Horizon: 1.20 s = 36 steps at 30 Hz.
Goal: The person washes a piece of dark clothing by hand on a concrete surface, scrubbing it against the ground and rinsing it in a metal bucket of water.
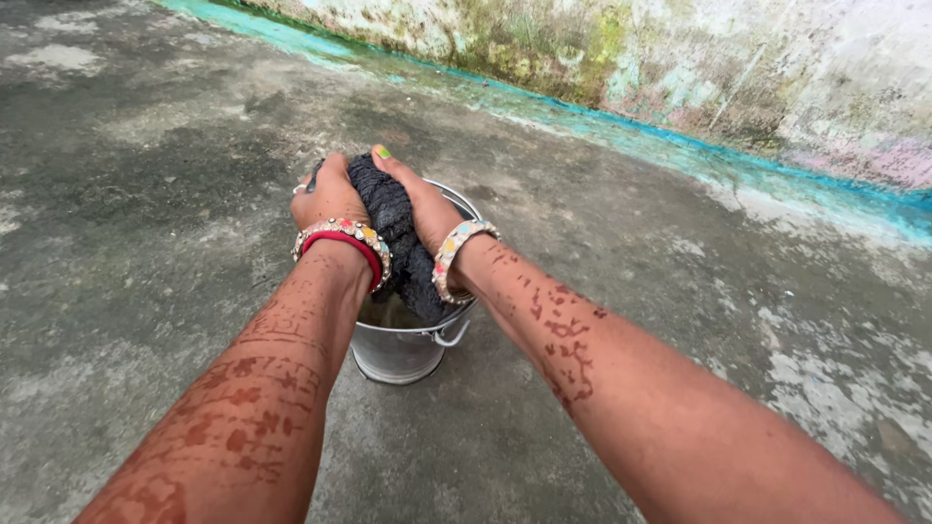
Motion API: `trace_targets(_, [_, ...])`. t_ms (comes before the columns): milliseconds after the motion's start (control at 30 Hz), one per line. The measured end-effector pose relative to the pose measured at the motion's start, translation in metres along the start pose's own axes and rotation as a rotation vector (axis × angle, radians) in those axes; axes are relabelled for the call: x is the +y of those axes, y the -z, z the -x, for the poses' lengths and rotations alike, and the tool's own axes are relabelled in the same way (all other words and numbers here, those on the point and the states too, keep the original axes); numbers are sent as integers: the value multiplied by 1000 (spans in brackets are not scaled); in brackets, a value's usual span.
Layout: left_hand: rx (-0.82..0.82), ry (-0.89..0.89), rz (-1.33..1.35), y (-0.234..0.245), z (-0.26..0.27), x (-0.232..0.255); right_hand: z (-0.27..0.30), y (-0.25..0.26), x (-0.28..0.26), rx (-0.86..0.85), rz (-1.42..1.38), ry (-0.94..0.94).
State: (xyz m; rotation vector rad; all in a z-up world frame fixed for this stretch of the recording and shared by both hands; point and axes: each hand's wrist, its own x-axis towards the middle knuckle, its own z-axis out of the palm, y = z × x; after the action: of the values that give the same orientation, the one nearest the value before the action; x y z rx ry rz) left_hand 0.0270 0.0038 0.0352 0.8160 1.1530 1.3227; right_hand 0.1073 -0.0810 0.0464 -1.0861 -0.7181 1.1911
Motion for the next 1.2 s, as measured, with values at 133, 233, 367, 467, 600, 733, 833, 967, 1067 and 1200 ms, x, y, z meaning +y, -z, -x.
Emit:
trace_targets(133, [59,51,-70,-1,14,15,-37,20,18,18,30,115])
trace_targets(233, [50,105,-74,0,16,22,-68,41,30,112,455,353])
trace_targets(367, [102,130,180,-2,9,10,-86,51,41,204,1121,529])
trace_targets(467, [136,188,47,-3,-4,-6,-81,50,46,275,1302,471])
trace_targets(600, [52,179,67,-12,-20,-33,-81,55,49,381,1500,400])
trace_targets(733, [21,204,7,-20,-22,-42,-78,57,59,501,1248,288])
trace_targets(833, [35,233,-14,-17,-5,-38,-66,45,51,525,828,71])
trace_targets(967, [112,389,-223,7,34,-34,-42,26,33,551,648,-18])
trace_targets(1067, [16,540,82,-11,59,-35,-23,23,22,503,504,-115])
trace_targets(1200, [-49,330,163,-5,42,-39,-9,16,21,293,-90,-65])
